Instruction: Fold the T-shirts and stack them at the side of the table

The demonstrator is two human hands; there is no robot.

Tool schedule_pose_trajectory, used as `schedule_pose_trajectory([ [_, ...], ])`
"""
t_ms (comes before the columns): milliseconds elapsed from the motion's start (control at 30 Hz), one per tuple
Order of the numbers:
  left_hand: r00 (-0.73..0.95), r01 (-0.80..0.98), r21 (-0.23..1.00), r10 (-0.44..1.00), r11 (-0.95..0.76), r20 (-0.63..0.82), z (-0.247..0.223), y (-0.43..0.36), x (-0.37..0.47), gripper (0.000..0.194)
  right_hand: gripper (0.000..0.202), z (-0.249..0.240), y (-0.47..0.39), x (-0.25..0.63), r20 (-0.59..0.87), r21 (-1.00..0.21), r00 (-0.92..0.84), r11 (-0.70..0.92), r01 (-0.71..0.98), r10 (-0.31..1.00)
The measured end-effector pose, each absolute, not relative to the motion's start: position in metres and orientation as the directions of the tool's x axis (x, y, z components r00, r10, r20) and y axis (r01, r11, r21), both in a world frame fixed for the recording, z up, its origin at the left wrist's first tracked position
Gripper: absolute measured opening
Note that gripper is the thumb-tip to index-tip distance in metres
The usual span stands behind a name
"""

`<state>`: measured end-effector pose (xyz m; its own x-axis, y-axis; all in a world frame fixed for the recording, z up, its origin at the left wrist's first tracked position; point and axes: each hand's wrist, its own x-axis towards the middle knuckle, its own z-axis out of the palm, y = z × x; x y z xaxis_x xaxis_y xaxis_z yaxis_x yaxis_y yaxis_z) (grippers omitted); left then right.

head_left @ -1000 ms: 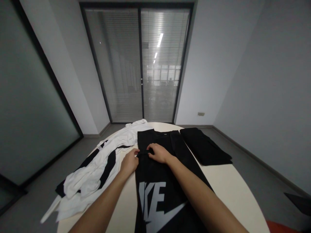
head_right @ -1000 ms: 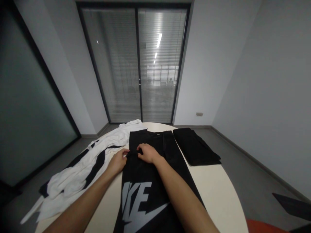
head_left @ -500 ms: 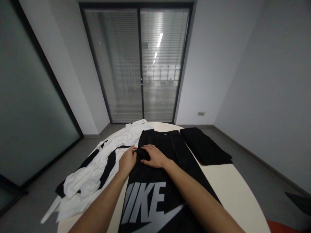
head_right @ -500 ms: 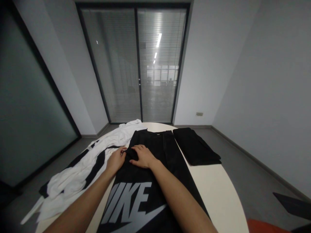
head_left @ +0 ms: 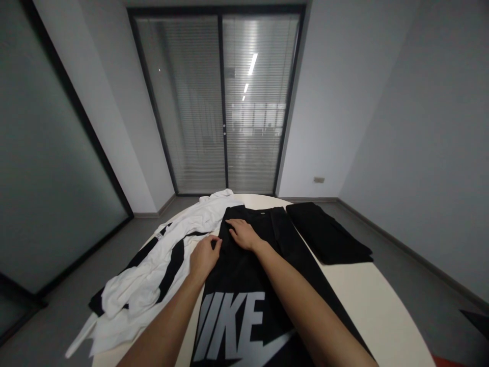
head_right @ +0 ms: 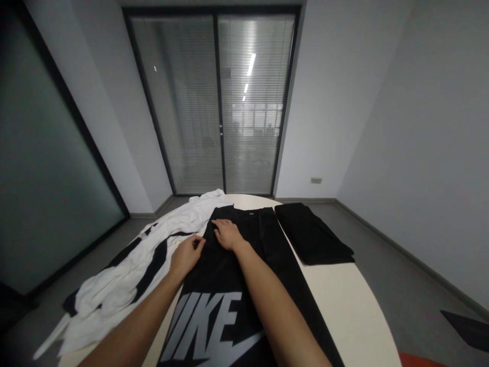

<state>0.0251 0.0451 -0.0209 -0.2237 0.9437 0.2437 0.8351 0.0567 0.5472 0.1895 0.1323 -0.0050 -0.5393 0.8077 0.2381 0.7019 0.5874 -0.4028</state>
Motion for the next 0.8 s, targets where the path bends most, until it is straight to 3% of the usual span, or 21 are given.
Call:
schedule_pose_trajectory([
  [267,-0.235,0.846,0.528,0.94,0.074,0.246,-0.024,0.046,0.024,0.018,0.057,-0.005,0.157,0.163,0.167,-0.326,-0.539,0.562,0.76,0.826],
  [633,-0.221,0.849,0.526,0.941,0.056,0.256,-0.023,0.048,0.027,0.023,0.066,-0.024,0.18,0.147,0.033,-0.376,-0.42,0.401,0.836,0.907],
  [800,-0.202,0.841,0.541,0.944,0.031,0.261,-0.024,0.046,0.027,0.024,0.062,-0.02,0.186,0.144,0.047,-0.445,-0.336,0.32,0.836,0.941],
])
